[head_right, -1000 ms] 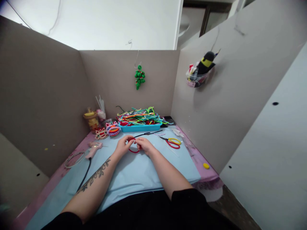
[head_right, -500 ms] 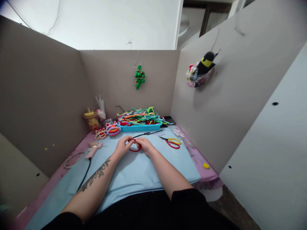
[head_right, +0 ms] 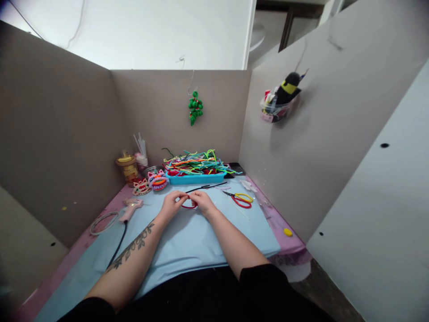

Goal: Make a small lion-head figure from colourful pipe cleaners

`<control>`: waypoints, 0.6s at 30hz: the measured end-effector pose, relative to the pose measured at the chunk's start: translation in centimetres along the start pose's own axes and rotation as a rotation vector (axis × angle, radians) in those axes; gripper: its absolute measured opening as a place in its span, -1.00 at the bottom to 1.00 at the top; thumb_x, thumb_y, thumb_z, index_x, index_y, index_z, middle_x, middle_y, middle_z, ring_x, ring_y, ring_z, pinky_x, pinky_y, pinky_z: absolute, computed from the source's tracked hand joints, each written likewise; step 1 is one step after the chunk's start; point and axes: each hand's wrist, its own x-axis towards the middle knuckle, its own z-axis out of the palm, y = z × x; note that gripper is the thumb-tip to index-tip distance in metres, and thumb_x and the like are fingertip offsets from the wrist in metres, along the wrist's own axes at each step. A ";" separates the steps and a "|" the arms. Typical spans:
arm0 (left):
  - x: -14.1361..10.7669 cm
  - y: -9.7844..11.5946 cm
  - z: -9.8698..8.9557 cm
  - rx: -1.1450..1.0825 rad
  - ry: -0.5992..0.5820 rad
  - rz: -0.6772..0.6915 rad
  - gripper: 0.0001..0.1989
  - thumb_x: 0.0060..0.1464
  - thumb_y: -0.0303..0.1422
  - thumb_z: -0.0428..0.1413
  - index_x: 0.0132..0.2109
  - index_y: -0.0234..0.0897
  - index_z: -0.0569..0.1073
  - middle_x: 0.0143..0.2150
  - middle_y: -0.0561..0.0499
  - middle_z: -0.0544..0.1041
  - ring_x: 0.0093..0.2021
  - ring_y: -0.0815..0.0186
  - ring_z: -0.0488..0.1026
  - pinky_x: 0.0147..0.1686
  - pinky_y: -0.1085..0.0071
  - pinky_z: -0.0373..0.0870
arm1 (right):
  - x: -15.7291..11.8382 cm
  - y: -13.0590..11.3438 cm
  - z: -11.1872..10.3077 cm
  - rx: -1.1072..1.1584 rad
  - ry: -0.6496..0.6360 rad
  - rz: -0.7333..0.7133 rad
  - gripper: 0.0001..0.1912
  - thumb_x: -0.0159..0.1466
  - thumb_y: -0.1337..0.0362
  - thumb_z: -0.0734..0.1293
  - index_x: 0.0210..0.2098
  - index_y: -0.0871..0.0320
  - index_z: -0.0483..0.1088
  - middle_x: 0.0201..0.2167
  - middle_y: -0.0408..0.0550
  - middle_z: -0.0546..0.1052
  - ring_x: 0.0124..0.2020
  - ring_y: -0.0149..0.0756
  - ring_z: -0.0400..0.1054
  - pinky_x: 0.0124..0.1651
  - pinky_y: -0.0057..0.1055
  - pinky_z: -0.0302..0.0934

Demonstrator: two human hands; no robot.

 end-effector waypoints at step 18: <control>0.3 -0.3 0.3 -0.261 -0.053 -0.269 -0.75 0.01 -0.21 0.15 -0.36 -0.33 0.56 -0.43 -0.01 0.58 -0.40 0.29 0.46 -0.35 0.40 0.36 | -0.9 -0.9 -0.5 -0.793 0.052 -0.563 -0.79 0.28 0.24 0.19 -0.40 0.13 0.40 -0.41 -0.02 0.50 -0.32 -0.24 0.33 -0.17 -0.32 0.17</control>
